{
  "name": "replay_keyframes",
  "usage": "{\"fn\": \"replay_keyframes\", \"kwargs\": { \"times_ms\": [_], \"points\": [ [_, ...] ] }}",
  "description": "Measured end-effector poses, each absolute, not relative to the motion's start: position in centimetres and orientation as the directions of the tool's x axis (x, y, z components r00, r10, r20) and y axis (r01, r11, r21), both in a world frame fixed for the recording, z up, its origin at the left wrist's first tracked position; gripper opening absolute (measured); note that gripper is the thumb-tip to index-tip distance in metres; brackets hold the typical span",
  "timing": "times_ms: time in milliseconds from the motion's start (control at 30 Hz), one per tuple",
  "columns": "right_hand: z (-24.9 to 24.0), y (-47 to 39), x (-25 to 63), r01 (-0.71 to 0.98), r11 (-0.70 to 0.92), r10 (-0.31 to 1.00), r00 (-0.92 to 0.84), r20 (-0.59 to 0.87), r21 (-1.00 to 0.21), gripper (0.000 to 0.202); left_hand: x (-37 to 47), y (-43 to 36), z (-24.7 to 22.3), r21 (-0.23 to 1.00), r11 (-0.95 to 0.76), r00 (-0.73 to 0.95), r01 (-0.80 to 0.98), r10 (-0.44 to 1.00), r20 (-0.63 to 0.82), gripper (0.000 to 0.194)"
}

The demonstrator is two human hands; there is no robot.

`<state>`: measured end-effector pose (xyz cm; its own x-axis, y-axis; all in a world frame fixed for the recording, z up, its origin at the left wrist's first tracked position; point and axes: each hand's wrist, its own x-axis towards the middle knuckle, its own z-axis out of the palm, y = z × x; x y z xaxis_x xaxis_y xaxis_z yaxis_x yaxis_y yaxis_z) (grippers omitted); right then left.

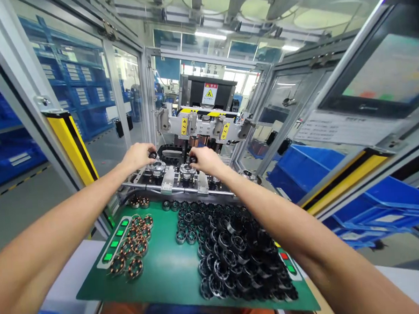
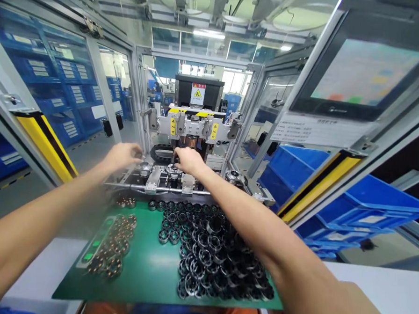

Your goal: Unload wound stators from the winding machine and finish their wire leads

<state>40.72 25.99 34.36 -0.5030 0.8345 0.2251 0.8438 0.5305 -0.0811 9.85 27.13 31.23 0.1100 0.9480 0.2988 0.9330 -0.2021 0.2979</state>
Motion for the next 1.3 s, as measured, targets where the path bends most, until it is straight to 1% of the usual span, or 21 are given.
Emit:
{"fn": "replay_keyframes", "kwargs": {
  "times_ms": [133,300,500,667,867,933,1000,1033,1100,1167,1233,1300],
  "points": [
    [31.1,30.4,38.3,0.882,0.470,0.878,-0.472,0.084,0.039,0.042,8.2,30.1,28.3,0.333,-0.192,0.128,0.923,0.971,0.203,0.036],
    [30.0,32.7,37.8,0.856,0.506,0.862,-0.507,-0.022,0.106,0.042,6.9,32.5,27.2,0.336,-0.296,0.273,0.894,0.955,0.114,0.039],
    [30.6,34.9,37.3,0.806,0.580,0.814,-0.567,-0.129,0.117,0.040,6.8,35.1,27.9,0.285,-0.364,0.373,0.887,0.927,0.024,0.036],
    [30.7,36.0,37.5,0.784,0.614,0.784,-0.594,-0.184,0.086,0.039,7.0,36.0,28.2,0.241,-0.383,0.404,0.892,0.914,-0.043,0.036],
    [31.1,37.0,37.5,0.771,0.634,0.760,-0.606,-0.233,0.063,0.039,7.0,37.2,28.9,0.209,-0.408,0.433,0.889,0.897,-0.090,0.035],
    [31.1,36.8,37.4,0.774,0.629,0.767,-0.602,-0.222,0.070,0.040,7.2,36.9,28.7,0.194,-0.413,0.432,0.890,0.899,-0.070,0.035],
    [30.6,35.8,37.5,0.788,0.609,0.788,-0.589,-0.181,0.088,0.040,7.4,35.8,27.6,0.170,-0.411,0.418,0.896,0.909,-0.006,0.038],
    [30.0,35.1,37.6,0.797,0.596,0.800,-0.580,-0.153,0.096,0.041,7.6,34.9,26.6,0.159,-0.408,0.407,0.899,0.913,0.042,0.042],
    [28.4,33.1,37.9,0.818,0.565,0.825,-0.558,-0.086,0.106,0.045,7.8,32.6,24.0,0.149,-0.401,0.378,0.904,0.912,0.158,0.057],
    [26.5,30.9,38.2,0.844,0.526,0.850,-0.526,-0.027,0.110,0.051,7.9,30.4,21.1,0.167,-0.398,0.347,0.902,0.899,0.268,0.070],
    [24.8,29.0,38.2,0.871,0.479,0.875,-0.484,0.015,0.112,0.054,7.9,28.8,18.9,0.204,-0.396,0.317,0.895,0.888,0.334,0.071],
    [23.8,27.8,37.9,0.892,0.438,0.895,-0.444,0.038,0.112,0.055,8.0,28.0,17.7,0.240,-0.394,0.293,0.887,0.883,0.365,0.068]
  ]
}}
